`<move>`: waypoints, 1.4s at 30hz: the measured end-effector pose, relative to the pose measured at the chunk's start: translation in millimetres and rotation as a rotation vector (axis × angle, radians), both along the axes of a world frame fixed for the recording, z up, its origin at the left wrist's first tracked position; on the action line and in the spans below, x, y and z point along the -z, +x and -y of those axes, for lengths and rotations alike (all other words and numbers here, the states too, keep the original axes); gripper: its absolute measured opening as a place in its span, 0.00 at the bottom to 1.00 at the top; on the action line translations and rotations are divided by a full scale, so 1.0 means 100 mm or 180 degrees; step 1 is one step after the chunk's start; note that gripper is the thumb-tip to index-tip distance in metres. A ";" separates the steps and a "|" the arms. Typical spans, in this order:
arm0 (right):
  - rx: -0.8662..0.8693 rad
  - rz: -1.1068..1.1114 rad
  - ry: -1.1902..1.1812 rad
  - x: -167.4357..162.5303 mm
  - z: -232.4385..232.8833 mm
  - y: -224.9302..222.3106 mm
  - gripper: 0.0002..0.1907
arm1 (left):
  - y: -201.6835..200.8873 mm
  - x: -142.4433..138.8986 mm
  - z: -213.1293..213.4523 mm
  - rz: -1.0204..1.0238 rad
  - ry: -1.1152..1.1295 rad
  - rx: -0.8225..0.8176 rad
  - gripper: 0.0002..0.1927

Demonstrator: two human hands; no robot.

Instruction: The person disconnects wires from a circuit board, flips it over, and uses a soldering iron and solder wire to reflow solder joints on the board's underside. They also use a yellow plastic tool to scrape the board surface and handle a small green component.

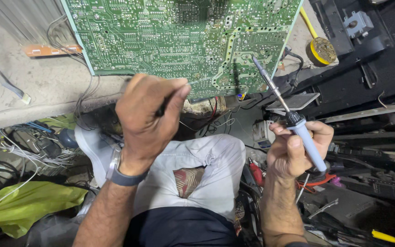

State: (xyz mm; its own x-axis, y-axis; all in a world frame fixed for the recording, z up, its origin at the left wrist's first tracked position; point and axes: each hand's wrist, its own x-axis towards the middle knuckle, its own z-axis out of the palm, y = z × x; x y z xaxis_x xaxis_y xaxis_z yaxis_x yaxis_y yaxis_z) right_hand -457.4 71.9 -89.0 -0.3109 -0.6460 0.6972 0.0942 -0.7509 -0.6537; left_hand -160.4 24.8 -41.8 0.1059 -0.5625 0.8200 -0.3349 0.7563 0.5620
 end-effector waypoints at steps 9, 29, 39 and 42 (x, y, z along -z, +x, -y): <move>0.0128 0.0215 0.0290 0.12 0.14 -0.08 0.22 | -0.04 0.03 0.28 -0.0123 -0.0108 -0.0143 0.08; 0.0061 0.0150 0.0592 -0.06 0.46 0.08 0.22 | -0.04 -0.02 0.34 0.0339 -0.0352 -0.0307 0.11; 0.0028 0.0152 0.0669 -0.09 0.48 0.07 0.21 | -0.06 -0.02 0.35 0.0556 -0.0448 -0.0514 0.11; 0.0025 0.0109 0.0610 -0.11 0.48 0.06 0.20 | -0.07 -0.01 0.36 0.0641 -0.0537 -0.0599 0.12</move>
State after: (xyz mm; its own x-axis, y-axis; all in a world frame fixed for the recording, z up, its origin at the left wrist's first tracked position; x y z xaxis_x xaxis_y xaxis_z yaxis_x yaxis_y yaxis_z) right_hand -451.0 24.1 -78.2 -0.3378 -0.7634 0.5506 0.1134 -0.6137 -0.7813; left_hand -167.4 -11.6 -40.8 0.0212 -0.4028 0.9150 -0.5694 0.7474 0.3423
